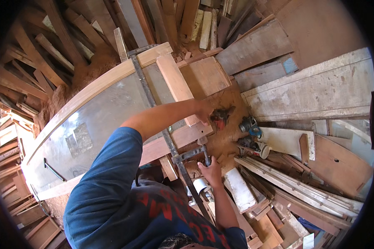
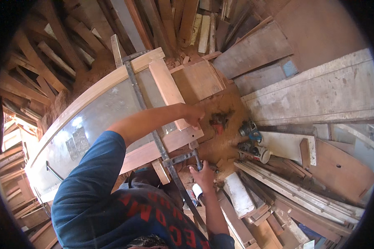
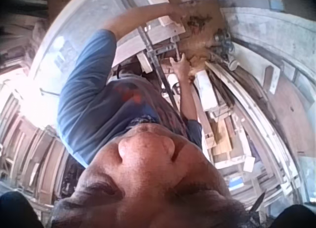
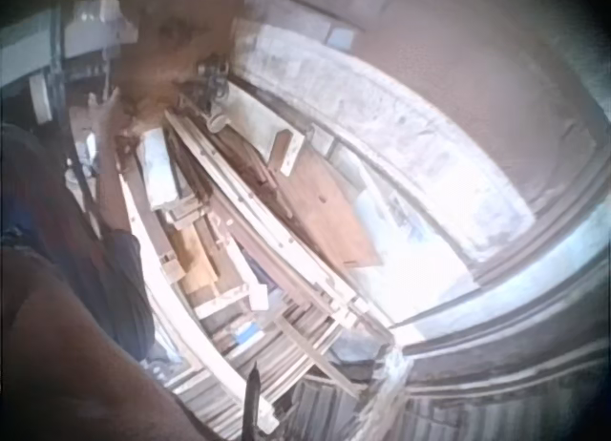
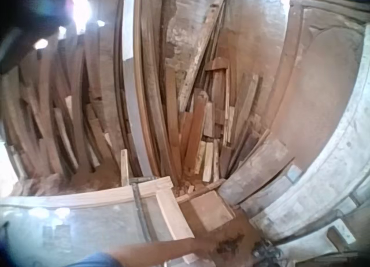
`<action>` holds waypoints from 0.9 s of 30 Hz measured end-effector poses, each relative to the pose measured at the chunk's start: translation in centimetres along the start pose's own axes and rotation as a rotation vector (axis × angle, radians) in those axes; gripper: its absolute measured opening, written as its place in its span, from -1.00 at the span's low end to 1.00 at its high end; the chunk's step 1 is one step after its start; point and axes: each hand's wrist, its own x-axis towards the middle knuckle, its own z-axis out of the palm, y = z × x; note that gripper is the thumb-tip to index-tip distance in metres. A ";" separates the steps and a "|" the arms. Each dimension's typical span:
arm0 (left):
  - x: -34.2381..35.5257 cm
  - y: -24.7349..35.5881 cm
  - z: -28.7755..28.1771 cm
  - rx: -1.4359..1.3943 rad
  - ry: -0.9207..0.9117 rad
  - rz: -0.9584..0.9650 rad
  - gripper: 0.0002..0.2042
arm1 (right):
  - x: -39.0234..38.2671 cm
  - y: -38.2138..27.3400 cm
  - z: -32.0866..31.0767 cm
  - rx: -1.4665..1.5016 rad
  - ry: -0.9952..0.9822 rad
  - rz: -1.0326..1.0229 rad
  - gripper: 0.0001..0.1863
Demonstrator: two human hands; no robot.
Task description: The person secures wooden blocks to a frame by drilling holes through the blocks and then hammering wooden pegs into the holes.
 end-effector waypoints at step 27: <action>-79.7 9.0 56.6 -0.682 1.122 -2.658 -0.10 | 6.3 5.0 -1.7 0.273 -0.366 0.072 -0.32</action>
